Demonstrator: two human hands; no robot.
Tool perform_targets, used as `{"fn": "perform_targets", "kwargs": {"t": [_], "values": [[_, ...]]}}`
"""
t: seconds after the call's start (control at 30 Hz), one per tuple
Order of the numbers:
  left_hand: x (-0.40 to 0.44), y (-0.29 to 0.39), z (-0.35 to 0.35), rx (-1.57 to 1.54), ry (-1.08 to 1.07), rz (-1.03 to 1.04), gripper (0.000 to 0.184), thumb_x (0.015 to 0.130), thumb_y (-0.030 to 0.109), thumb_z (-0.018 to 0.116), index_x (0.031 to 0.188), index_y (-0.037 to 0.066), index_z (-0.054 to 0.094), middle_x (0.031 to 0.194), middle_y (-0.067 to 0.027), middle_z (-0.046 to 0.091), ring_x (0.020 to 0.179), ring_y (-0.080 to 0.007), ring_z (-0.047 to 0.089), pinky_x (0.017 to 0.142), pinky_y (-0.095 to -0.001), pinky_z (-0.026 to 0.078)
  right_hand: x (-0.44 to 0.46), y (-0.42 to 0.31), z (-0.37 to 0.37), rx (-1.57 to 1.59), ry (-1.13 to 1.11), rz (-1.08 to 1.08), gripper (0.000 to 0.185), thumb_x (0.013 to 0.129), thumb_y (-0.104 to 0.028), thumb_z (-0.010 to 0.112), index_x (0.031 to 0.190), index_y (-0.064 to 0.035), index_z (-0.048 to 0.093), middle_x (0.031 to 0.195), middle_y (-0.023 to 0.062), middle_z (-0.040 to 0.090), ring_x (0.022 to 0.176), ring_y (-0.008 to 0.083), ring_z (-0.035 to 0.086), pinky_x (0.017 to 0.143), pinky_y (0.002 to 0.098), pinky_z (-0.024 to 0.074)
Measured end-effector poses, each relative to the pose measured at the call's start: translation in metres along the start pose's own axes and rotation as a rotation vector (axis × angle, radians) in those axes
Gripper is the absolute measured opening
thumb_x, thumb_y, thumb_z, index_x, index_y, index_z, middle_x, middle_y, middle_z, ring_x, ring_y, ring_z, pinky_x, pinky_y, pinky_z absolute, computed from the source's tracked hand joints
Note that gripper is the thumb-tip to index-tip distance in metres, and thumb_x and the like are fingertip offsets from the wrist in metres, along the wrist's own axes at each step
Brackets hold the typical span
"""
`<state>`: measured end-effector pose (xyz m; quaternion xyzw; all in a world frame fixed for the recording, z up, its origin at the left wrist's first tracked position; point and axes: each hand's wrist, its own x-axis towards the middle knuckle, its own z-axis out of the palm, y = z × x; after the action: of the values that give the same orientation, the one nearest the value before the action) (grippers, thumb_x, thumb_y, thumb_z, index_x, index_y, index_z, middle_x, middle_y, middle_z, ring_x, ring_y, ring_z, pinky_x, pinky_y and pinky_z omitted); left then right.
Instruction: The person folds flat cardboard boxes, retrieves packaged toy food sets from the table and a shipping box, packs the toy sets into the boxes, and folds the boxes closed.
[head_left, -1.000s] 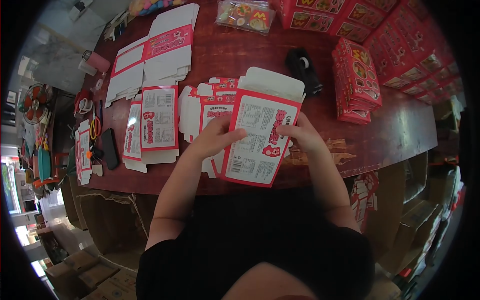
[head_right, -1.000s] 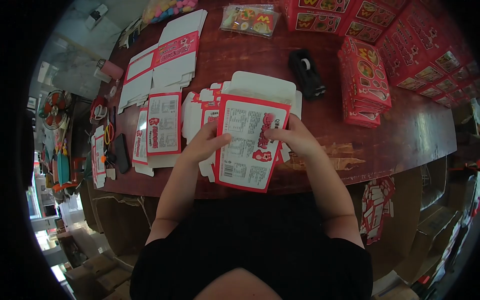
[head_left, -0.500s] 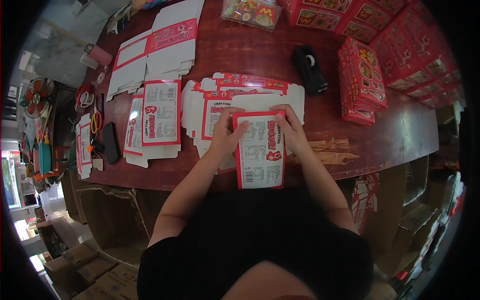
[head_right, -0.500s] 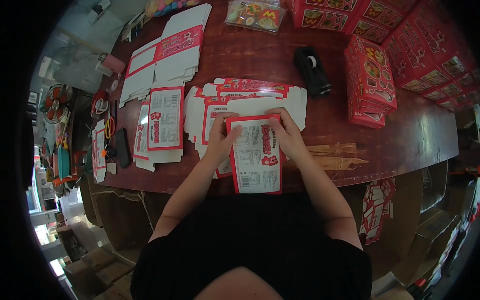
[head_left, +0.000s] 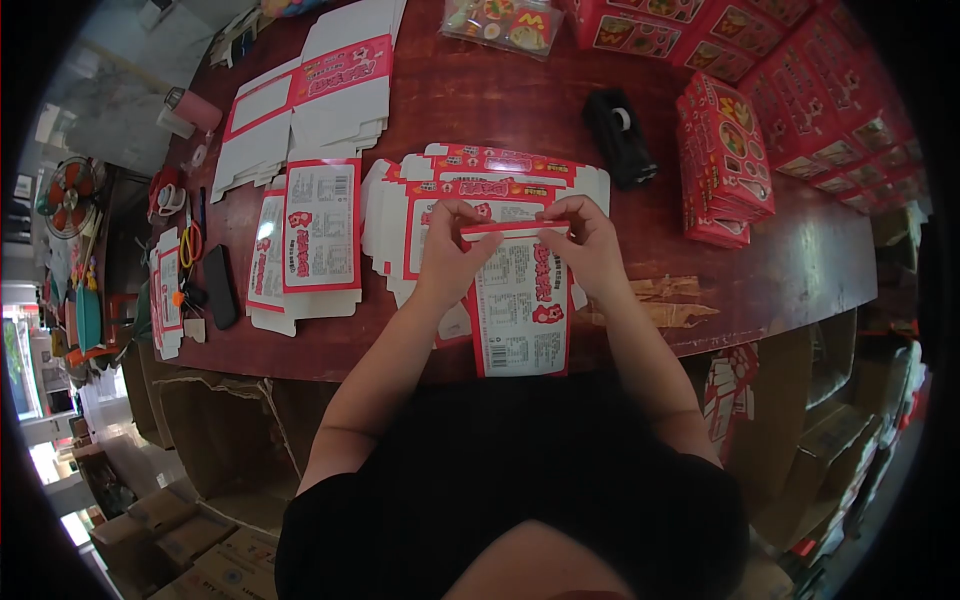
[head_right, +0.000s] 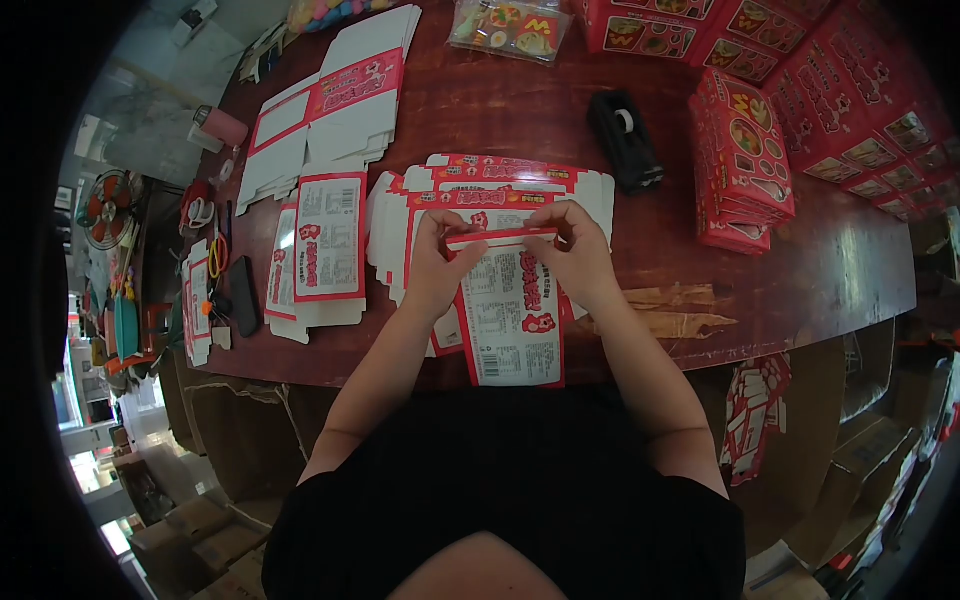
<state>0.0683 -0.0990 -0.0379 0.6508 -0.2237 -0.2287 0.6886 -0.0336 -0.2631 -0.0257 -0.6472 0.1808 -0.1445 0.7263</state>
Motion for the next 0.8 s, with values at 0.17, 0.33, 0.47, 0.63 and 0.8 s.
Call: {"fn": "perform_targets", "kwargs": {"t": [0.17,0.33,0.47,0.63,0.8], "values": [[0.003,0.020,0.007,0.014,0.057,-0.091,0.020,0.080,0.004,0.064,0.092,0.005,0.049,0.092,-0.0056,0.055,0.089,-0.0134,0.055,0.077,-0.0260,0.047,0.005,-0.008,0.000,0.009,0.024,0.126,0.015,0.080,-0.002,0.063,0.093,-0.0037,0.056,0.086,0.0027,0.061,0.080,0.0092,0.057,0.069,0.0219,0.0460],[0.009,0.015,-0.001,-0.175,0.049,-0.212,0.016,0.082,0.008,0.063,0.094,0.004,0.052,0.095,-0.0055,0.057,0.089,-0.0123,0.056,0.078,-0.0260,0.047,0.014,-0.008,0.001,0.216,-0.009,0.152,0.011,0.081,-0.005,0.062,0.091,-0.0024,0.058,0.084,0.0036,0.062,0.078,0.0093,0.058,0.069,0.0217,0.0471],[-0.002,0.007,-0.012,-0.140,-0.017,-0.191,0.015,0.088,0.013,0.058,0.099,0.004,0.053,0.101,-0.0069,0.057,0.093,-0.0122,0.054,0.081,-0.0260,0.045,0.012,-0.005,-0.012,0.201,-0.115,0.150,0.009,0.083,-0.006,0.062,0.090,-0.0007,0.062,0.091,0.0062,0.065,0.083,0.0103,0.059,0.075,0.0225,0.0485],[-0.021,0.010,-0.026,-0.094,-0.204,-0.345,0.017,0.094,0.016,0.049,0.105,0.004,0.051,0.110,-0.0068,0.053,0.100,-0.0129,0.050,0.087,-0.0270,0.042,0.000,-0.007,-0.022,-0.018,-0.164,0.116,0.014,0.084,-0.004,0.060,0.096,0.0001,0.065,0.099,0.0073,0.066,0.087,0.0110,0.060,0.079,0.0237,0.0486],[-0.032,-0.001,0.000,-0.018,0.013,0.019,0.018,0.098,0.017,0.039,0.111,0.006,0.045,0.113,-0.0079,0.049,0.102,-0.0124,0.046,0.089,-0.0266,0.038,0.001,-0.007,-0.015,-0.085,-0.147,0.029,0.019,0.087,-0.006,0.057,0.105,0.0008,0.062,0.105,0.0087,0.064,0.093,0.0131,0.059,0.084,0.0262,0.0477]]}}
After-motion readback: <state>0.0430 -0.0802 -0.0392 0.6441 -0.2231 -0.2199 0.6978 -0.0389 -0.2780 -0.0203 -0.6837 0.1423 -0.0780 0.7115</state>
